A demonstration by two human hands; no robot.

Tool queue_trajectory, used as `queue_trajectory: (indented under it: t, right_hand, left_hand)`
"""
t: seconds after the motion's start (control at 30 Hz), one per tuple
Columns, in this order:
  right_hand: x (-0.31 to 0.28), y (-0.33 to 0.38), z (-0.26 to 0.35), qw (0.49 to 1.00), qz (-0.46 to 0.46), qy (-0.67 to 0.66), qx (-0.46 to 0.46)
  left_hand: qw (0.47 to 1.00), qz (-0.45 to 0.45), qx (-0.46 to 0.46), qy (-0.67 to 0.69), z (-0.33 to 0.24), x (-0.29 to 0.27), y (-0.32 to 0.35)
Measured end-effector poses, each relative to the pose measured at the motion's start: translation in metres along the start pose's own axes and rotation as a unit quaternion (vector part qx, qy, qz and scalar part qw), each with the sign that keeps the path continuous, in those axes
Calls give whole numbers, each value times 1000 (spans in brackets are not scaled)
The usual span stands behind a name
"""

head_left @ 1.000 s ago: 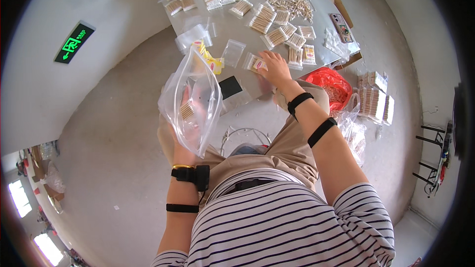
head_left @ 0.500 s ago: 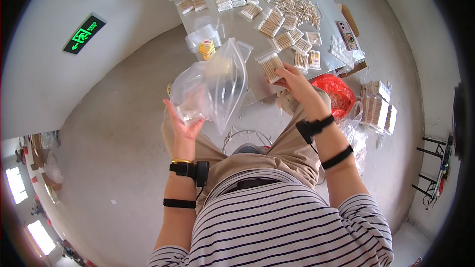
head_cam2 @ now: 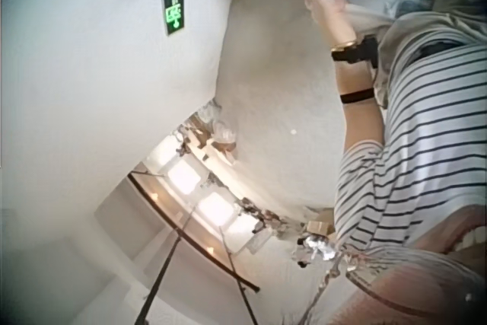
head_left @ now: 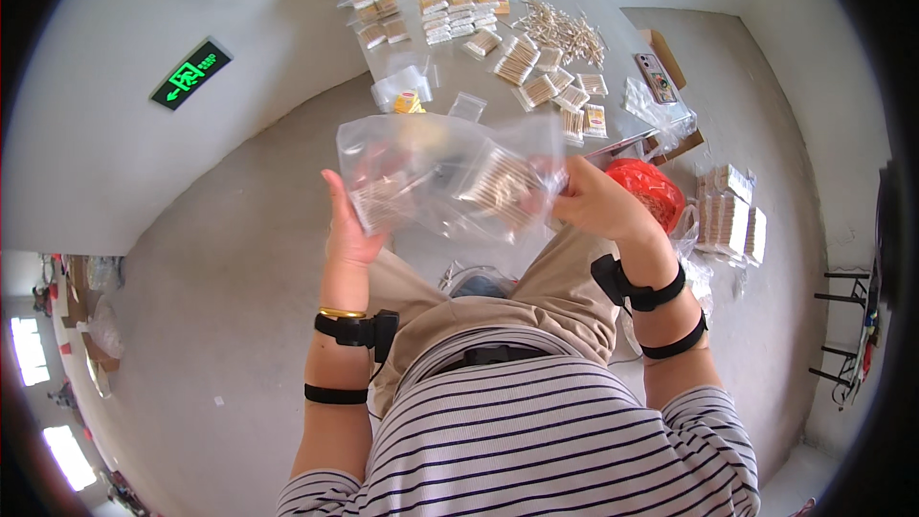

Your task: The person packs cotton swabs into small plastic bags, seals them, and stacks them on a table. They then place multiple sealed packs into a larger clear plastic bag.

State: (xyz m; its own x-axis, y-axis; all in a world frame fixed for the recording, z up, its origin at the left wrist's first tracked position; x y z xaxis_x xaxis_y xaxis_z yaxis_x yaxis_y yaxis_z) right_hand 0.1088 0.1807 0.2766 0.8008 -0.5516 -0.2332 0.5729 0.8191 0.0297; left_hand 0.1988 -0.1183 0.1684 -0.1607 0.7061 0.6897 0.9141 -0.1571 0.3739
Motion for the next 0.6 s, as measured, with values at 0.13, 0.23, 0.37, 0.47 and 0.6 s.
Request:
queue_trajectory:
  t: [0.13, 0.23, 0.37, 0.47, 0.6]
  right_hand:
    - [27, -5, -10, 991, -74, -37, -104]
    - [41, -14, 1, 966, -83, 67, -236]
    - [58, -32, 26, 917, -114, 248, -291]
    - [56, -37, 19, 895, -117, 308, -300]
    - [53, -40, 23, 938, -60, 186, -286]
  left_hand:
    - [997, 30, -10, -76, -4, 36, 10]
    - [994, 36, -32, -101, -4, 54, 16]
    - [992, 11, -70, -104, 9, 35, 11]
    - [990, 43, -64, -122, 9, 56, 12]
    - [993, 15, -64, -102, 10, 67, 18]
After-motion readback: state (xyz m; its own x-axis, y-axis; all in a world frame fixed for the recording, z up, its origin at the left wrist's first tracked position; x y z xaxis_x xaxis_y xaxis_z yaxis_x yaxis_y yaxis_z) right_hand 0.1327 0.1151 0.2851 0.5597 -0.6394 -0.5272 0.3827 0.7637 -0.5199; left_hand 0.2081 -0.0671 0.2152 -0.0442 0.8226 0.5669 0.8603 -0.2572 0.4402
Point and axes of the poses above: each hand's wrist, its own y-axis away from the middle knuckle, its own x-axis out of the palm, z = x × y, the point moved 1 cm from there along -y, towards the middle knuckle, and after that the axes turned 15 degrees about -x, right-handed, at the moved point
